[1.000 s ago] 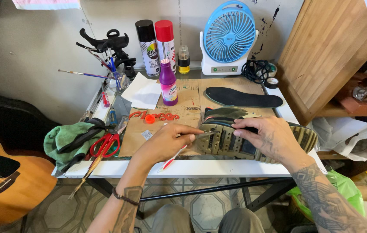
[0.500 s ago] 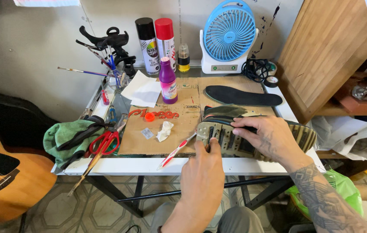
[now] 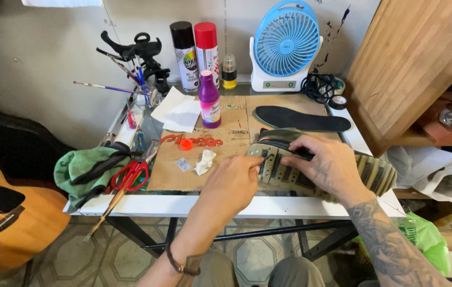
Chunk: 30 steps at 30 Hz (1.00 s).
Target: The person cleans the sole of a sneaker using a toothbrush and a purple liquid cleaner. They scrub the sole repeatedly, occasionally reapplying the cleaner to the brush, and rotate the shoe to access different areas of the sole.
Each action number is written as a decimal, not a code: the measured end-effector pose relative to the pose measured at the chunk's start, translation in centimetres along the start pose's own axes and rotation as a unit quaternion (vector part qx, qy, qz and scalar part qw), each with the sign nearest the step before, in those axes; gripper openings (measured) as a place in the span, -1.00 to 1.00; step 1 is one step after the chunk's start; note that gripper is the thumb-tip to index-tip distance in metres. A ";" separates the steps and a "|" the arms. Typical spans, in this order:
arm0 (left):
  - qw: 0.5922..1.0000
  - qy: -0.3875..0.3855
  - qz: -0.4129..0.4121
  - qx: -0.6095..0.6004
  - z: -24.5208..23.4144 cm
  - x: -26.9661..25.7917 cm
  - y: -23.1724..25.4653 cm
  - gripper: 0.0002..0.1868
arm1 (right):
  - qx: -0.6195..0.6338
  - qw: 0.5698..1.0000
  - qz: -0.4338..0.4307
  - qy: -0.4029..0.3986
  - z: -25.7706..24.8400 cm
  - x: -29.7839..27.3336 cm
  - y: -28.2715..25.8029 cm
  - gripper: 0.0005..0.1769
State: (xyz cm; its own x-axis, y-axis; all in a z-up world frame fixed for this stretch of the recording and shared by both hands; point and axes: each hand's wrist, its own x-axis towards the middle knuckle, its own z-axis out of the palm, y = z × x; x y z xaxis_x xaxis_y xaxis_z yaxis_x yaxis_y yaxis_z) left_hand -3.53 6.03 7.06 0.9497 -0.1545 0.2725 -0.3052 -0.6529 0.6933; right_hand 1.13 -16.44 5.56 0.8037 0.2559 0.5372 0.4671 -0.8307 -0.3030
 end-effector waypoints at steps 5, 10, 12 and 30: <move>0.999 -0.023 0.036 0.012 -0.3 2.2 0.1 -0.68 | 0.043 0.999 0.024 -0.012 0.0 0.8 1.3 -0.58; 0.998 -0.058 0.014 0.020 0.4 4.1 -1.2 -0.68 | 0.048 0.996 0.060 -0.040 0.3 1.0 1.9 -0.57; 0.997 -0.075 0.015 0.017 0.3 4.9 -1.9 -0.68 | 0.045 0.996 0.059 -0.044 0.3 1.2 2.0 -0.55; 0.987 -0.145 -0.008 -0.070 -2.1 6.0 -3.9 -0.66 | 0.033 0.994 0.090 -0.060 0.2 1.4 2.2 -0.49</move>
State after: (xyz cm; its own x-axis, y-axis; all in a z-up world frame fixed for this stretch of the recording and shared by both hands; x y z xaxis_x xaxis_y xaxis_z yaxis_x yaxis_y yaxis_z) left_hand 3.17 9.20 7.45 0.9285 -0.3642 0.0724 -0.2777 -0.5516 0.7865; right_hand 3.39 -17.80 5.45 0.9132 0.1663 0.3721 0.3312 -0.8348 -0.4398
